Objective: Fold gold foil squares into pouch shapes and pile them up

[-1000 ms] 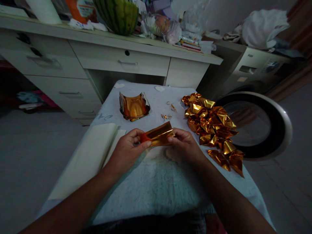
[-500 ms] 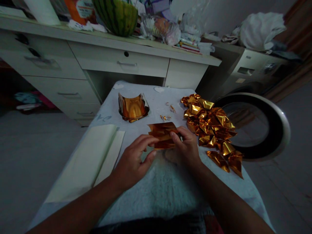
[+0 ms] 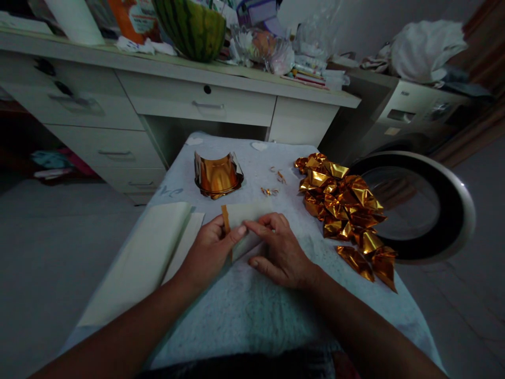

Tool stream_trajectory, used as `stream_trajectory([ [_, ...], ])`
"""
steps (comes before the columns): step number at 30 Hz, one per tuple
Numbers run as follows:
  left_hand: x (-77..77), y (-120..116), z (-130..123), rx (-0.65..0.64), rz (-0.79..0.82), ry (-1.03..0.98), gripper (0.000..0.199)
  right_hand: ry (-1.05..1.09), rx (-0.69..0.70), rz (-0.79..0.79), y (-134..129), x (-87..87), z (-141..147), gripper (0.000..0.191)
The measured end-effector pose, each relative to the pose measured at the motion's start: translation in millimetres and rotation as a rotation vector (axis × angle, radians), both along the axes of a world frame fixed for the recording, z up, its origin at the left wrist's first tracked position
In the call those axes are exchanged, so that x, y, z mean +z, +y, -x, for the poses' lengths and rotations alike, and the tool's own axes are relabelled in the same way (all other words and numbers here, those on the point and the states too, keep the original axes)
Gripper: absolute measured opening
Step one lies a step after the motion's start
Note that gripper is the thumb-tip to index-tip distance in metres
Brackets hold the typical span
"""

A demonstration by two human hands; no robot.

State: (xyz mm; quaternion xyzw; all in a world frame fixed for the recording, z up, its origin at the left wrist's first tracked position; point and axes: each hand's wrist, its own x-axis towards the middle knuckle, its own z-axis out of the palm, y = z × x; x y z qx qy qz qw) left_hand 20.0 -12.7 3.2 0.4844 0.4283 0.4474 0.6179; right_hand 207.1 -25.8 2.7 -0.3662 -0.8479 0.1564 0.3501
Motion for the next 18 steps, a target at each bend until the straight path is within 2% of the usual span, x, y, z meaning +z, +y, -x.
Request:
stream_trajectory([
  [2,0.1,1,1,0.046,0.047,-0.008,0.033,0.055,-0.054,-0.003,0,1.2,-1,0.043],
  [4,-0.4,2,2,0.071,0.068,-0.038,0.033,0.141,-0.209,0.007,0,2.6,-3,0.028],
  [6,-1.7,2,2,0.086,0.075,-0.064,0.033,0.252,-0.369,0.087,3,3.3,-4,0.021],
  [7,-2.5,3,2,0.087,0.079,-0.075,0.034,0.318,-0.401,0.173,5,3.2,-5,0.021],
  [10,-3.9,3,2,0.067,0.083,-0.098,0.035,0.518,-0.315,0.545,10,0.4,-4,0.026],
  [12,-3.2,2,2,0.053,0.087,-0.088,0.034,0.612,-0.249,0.722,13,-3.0,-4,0.028],
  [15,-0.6,2,3,0.077,0.105,-0.037,0.027,0.669,-0.240,0.789,16,-8.2,-2,0.028],
  [18,-0.3,4,5,0.139,0.054,0.034,0.023,0.620,-0.293,0.731,17,-11.7,-1,0.022],
])
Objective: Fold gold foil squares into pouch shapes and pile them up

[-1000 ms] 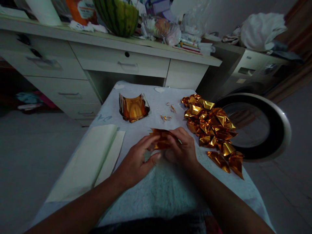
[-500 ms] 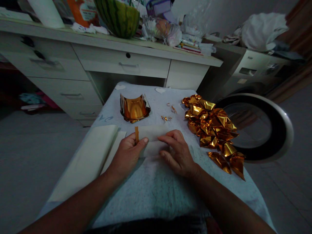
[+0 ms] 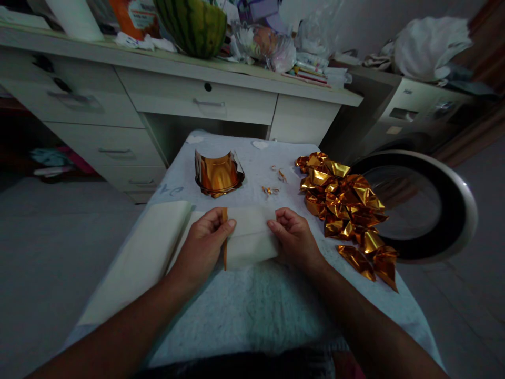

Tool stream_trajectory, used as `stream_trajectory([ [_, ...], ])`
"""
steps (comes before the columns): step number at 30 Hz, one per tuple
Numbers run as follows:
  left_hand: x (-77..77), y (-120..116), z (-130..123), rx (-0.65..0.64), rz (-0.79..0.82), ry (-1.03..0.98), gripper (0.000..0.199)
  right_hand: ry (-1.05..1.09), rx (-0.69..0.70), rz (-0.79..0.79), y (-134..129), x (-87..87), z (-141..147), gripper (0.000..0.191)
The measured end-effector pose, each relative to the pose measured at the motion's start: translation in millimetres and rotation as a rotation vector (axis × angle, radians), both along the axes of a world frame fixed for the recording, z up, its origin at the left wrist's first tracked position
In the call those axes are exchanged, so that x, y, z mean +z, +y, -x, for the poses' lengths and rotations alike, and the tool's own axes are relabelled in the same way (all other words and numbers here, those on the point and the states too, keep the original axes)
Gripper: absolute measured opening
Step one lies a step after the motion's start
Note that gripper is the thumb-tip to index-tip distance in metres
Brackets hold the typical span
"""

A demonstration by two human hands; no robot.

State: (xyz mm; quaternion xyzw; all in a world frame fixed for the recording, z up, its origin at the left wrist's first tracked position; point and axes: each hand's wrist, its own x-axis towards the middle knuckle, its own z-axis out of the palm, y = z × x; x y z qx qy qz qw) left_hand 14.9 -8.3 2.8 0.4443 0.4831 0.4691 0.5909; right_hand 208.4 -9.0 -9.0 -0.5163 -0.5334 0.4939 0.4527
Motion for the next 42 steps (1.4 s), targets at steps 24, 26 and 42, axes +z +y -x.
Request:
stream_trajectory([
  [24,-23.2,4,15,-0.438,-0.796,1.037,0.033,-0.796,0.177,-0.350,-1,1.1,-16,0.017],
  [26,-21.7,3,16,-0.508,-0.805,1.074,0.035,-0.749,0.262,-0.334,-3,8.1,-21,0.015],
  [42,-10.9,-3,14,-0.644,-0.819,1.025,0.028,-0.839,0.557,-0.358,-12,22.3,-26,0.037],
])
